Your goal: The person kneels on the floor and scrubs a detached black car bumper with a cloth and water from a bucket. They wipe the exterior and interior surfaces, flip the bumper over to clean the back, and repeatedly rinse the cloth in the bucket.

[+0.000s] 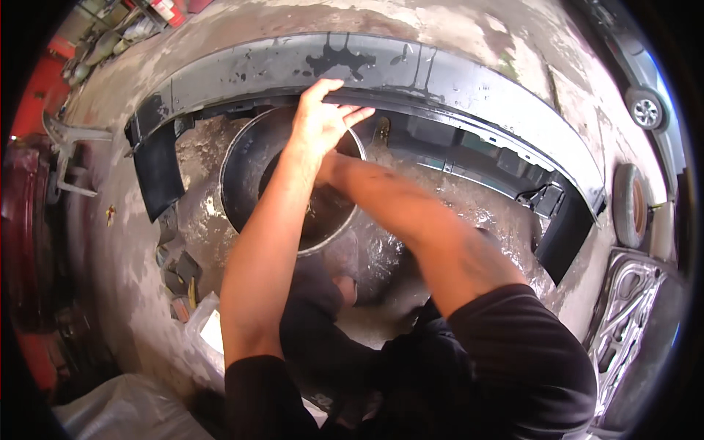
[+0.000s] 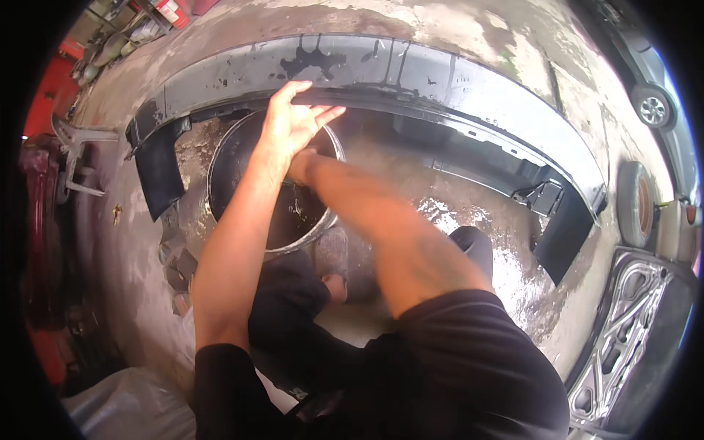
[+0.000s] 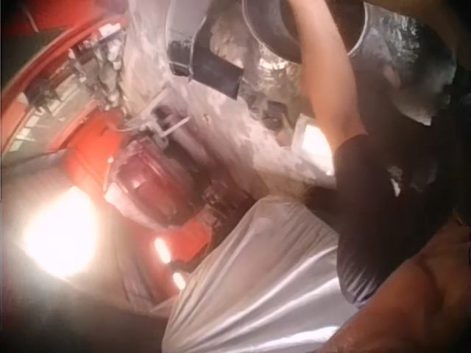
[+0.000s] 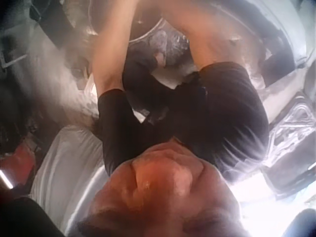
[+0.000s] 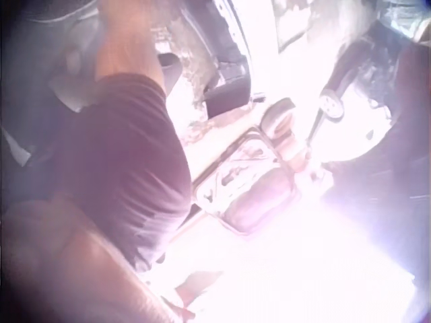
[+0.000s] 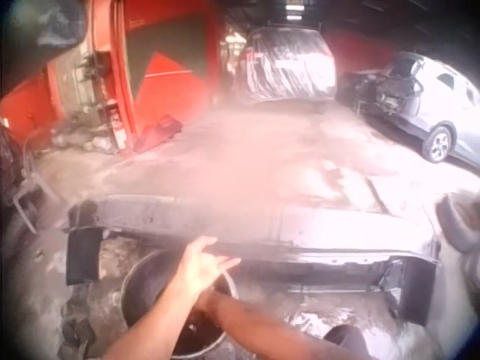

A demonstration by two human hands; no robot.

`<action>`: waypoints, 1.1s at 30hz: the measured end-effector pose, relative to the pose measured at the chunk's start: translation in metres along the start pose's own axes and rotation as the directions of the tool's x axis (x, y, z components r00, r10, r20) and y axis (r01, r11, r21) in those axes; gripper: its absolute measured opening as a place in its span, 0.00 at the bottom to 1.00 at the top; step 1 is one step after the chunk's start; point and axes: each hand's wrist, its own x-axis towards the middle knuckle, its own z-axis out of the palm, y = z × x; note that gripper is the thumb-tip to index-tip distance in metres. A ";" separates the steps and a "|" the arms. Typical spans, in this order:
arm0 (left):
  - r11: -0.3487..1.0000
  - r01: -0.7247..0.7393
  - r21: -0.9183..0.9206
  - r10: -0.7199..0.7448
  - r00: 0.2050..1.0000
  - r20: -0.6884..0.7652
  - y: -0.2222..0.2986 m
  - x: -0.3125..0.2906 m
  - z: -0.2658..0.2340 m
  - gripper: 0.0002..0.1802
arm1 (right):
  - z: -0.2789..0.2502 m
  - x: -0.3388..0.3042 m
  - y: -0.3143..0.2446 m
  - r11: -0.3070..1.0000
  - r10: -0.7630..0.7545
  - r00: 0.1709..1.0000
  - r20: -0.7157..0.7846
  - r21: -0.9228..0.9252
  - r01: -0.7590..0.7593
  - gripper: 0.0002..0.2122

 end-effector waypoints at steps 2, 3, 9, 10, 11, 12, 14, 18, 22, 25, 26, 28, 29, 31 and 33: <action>0.997 0.032 -0.066 -0.041 0.990 -0.136 -0.001 -0.002 -0.003 0.31 | 0.014 0.024 -0.022 0.997 0.013 0.996 -0.090 -0.074 -0.019 0.14; 0.998 0.022 -0.060 -0.027 0.996 -0.082 -0.002 0.004 -0.012 0.29 | 0.026 0.032 -0.035 0.994 0.022 0.990 -0.137 -0.106 -0.036 0.14; 0.997 0.031 -0.067 -0.035 0.997 -0.071 -0.011 0.009 -0.023 0.17 | 0.063 0.050 -0.064 0.981 0.070 0.978 -0.195 -0.165 -0.103 0.16; 0.994 0.056 -0.094 -0.059 0.998 -0.037 -0.005 0.009 -0.024 0.20 | 0.057 0.051 -0.063 0.981 0.072 0.979 -0.192 -0.161 -0.104 0.16; 0.990 0.027 -0.136 -0.019 0.998 0.060 -0.004 0.011 -0.030 0.23 | 0.050 0.048 -0.058 0.983 0.071 0.979 -0.190 -0.155 -0.101 0.17; 0.990 0.030 -0.141 -0.031 1.000 -0.002 0.000 0.010 -0.024 0.25 | 0.037 0.046 -0.053 0.986 0.059 0.982 -0.178 -0.141 -0.085 0.17; 0.982 0.074 -0.173 -0.092 0.991 -0.102 0.004 0.011 -0.023 0.31 | 0.011 0.031 -0.041 0.994 0.012 0.992 -0.125 -0.109 -0.026 0.18; 0.995 0.039 -0.093 -0.043 0.998 -0.050 -0.002 0.015 -0.010 0.31 | -0.002 -0.042 0.006 0.994 -0.080 0.977 -0.196 0.052 0.092 0.19; 0.996 -0.005 -0.089 -0.006 0.992 -0.126 -0.003 0.027 -0.014 0.23 | 0.014 -0.132 0.008 0.873 0.064 0.738 -0.671 0.397 0.285 0.20; 0.998 0.005 -0.060 -0.015 0.984 -0.180 -0.013 0.033 -0.004 0.22 | 0.072 -0.135 0.012 0.780 0.325 -0.080 -0.942 0.219 0.586 0.14; 0.999 0.004 -0.047 -0.013 0.979 -0.204 -0.011 0.033 -0.005 0.22 | 0.087 -0.139 0.017 0.685 0.461 -0.118 -0.880 0.268 0.678 0.15; 1.000 -0.008 -0.013 0.005 0.973 -0.230 -0.010 0.033 -0.002 0.22 | 0.113 -0.134 0.032 0.101 0.788 0.096 -0.608 0.281 0.954 0.16; 0.999 -0.032 0.008 0.033 0.970 -0.241 -0.009 0.028 -0.002 0.22 | 0.108 -0.152 0.038 -0.223 0.830 0.255 -0.496 0.124 0.967 0.16; 0.999 -0.048 0.026 0.053 0.971 -0.231 -0.009 0.021 0.004 0.21 | 0.093 -0.165 0.069 -0.596 0.764 0.449 -0.463 -0.243 0.765 0.17; 0.998 -0.053 0.023 0.057 0.971 -0.231 -0.011 0.023 0.006 0.22 | 0.071 -0.144 0.110 -0.710 0.701 0.412 -0.583 -0.513 0.482 0.20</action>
